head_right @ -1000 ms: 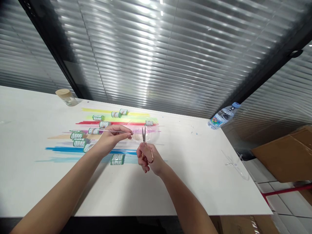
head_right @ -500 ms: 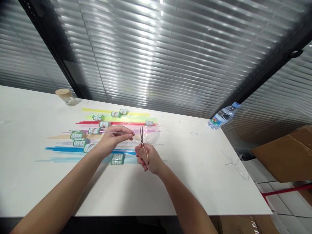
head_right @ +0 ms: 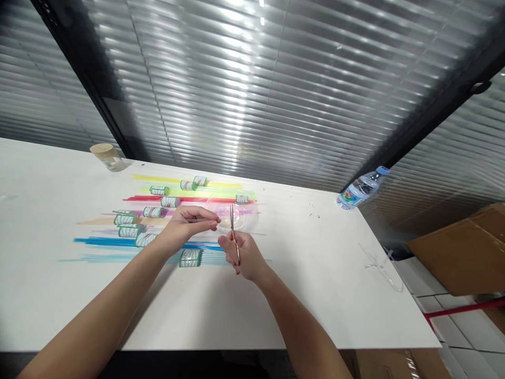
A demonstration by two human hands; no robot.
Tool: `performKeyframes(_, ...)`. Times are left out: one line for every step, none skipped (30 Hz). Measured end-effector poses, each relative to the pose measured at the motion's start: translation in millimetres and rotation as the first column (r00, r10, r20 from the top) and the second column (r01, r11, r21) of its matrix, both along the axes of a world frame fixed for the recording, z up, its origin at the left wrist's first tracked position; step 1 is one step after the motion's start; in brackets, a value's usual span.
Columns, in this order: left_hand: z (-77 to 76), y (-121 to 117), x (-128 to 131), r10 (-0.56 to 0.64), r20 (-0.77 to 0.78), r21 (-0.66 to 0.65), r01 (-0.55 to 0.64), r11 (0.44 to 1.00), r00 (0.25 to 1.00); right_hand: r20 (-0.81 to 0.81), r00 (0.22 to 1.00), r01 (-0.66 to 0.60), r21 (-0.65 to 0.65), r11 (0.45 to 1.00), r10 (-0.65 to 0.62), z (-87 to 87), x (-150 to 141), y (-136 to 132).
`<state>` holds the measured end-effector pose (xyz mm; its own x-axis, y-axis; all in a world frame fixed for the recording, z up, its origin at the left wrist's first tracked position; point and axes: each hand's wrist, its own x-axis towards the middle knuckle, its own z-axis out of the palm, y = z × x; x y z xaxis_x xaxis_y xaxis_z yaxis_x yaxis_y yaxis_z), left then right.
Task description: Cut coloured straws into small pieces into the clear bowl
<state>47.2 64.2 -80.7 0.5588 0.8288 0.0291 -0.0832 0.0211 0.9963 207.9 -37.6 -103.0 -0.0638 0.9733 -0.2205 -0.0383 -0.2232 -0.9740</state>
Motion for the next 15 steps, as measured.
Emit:
performKeyframes(0.3, -0.3, 0.1, 0.001, 0.001, -0.006, -0.001, 1.0, 1.0, 0.001, 1.0, 0.0, -0.002, 1.0, 0.0, -0.1, 0.1, 0.2)
performKeyframes(0.6, -0.6, 0.3, 0.003, 0.002, -0.012, -0.003, 1.0, 1.0, 0.001, 1.0, 0.001, -0.004, 1.0, -0.001, -0.2, 0.0, 0.5)
performKeyframes(0.9, -0.8, 0.5, 0.003, 0.003, -0.018, -0.003, 1.0, 1.0, 0.001, 1.0, 0.004, -0.004, 1.0, -0.004, -0.2, -0.2, 0.7)
performKeyframes(1.1, -1.0, 0.7, 0.003, 0.003, -0.024, -0.003, 1.0, 1.0, 0.001, 1.0, 0.008, -0.002, 1.0, -0.007, -0.2, -0.5, 0.9)
performKeyframes(1.3, -1.1, 0.8, 0.003, 0.002, -0.028, -0.003, 1.0, 1.0, 0.002, 1.0, 0.01, 0.001, 1.0, -0.01, -0.3, -0.9, 1.0)
performKeyframes(1.4, -1.1, 0.9, 0.003, 0.003, -0.029, -0.003, 1.0, 1.0, 0.002, 1.0, 0.015, 0.002, 1.0, -0.015, -0.4, -1.3, 1.1)
performKeyframes(1.3, -1.1, 0.9, 0.005, 0.003, -0.028, -0.005, 1.0, 1.0, 0.001, 1.0, 0.02, 0.001, 1.0, -0.02, -0.6, -1.9, 1.2)
performKeyframes(1.2, -1.0, 0.7, 0.007, 0.003, -0.026, -0.007, 1.0, 1.0, 0.0, 1.0, 0.023, 0.001, 1.0, -0.023, -0.9, -2.4, 1.3)
performKeyframes(1.0, -0.9, 0.5, 0.01, 0.002, -0.022, -0.01, 1.0, 1.0, 0.0, 1.0, 0.025, 0.0, 1.0, -0.025, -1.3, -3.0, 1.3)
performKeyframes(0.8, -0.8, 0.3, 0.014, 0.002, -0.018, -0.014, 1.0, 1.0, 0.0, 1.0, 0.027, -0.002, 1.0, -0.027, -1.8, -3.5, 1.4)
performKeyframes(0.6, -0.6, 0.1, 0.017, 0.002, -0.015, -0.017, 1.0, 1.0, -0.001, 1.0, 0.027, -0.003, 1.0, -0.027, -2.4, -3.9, 1.4)
performKeyframes(0.4, -0.3, -0.1, 0.02, 0.004, -0.012, -0.02, 1.0, 1.0, -0.002, 1.0, 0.025, -0.004, 1.0, -0.025, -2.9, -4.3, 1.5)
performKeyframes(0.3, 0.0, -0.2, 0.022, 0.007, -0.01, -0.022, 1.0, 1.0, -0.002, 1.0, 0.02, -0.006, 1.0, -0.02, -3.4, -4.6, 1.7)
performKeyframes(0.2, 0.4, -0.2, 0.023, 0.01, -0.008, -0.023, 1.0, 1.0, -0.001, 1.0, 0.017, -0.006, 1.0, -0.017, -3.9, -4.8, 1.9)
performKeyframes(0.0, 0.9, -0.2, 0.023, 0.012, -0.006, -0.023, 1.0, 1.0, -0.001, 1.0, 0.016, -0.006, 1.0, -0.016, -4.2, -4.9, 2.0)
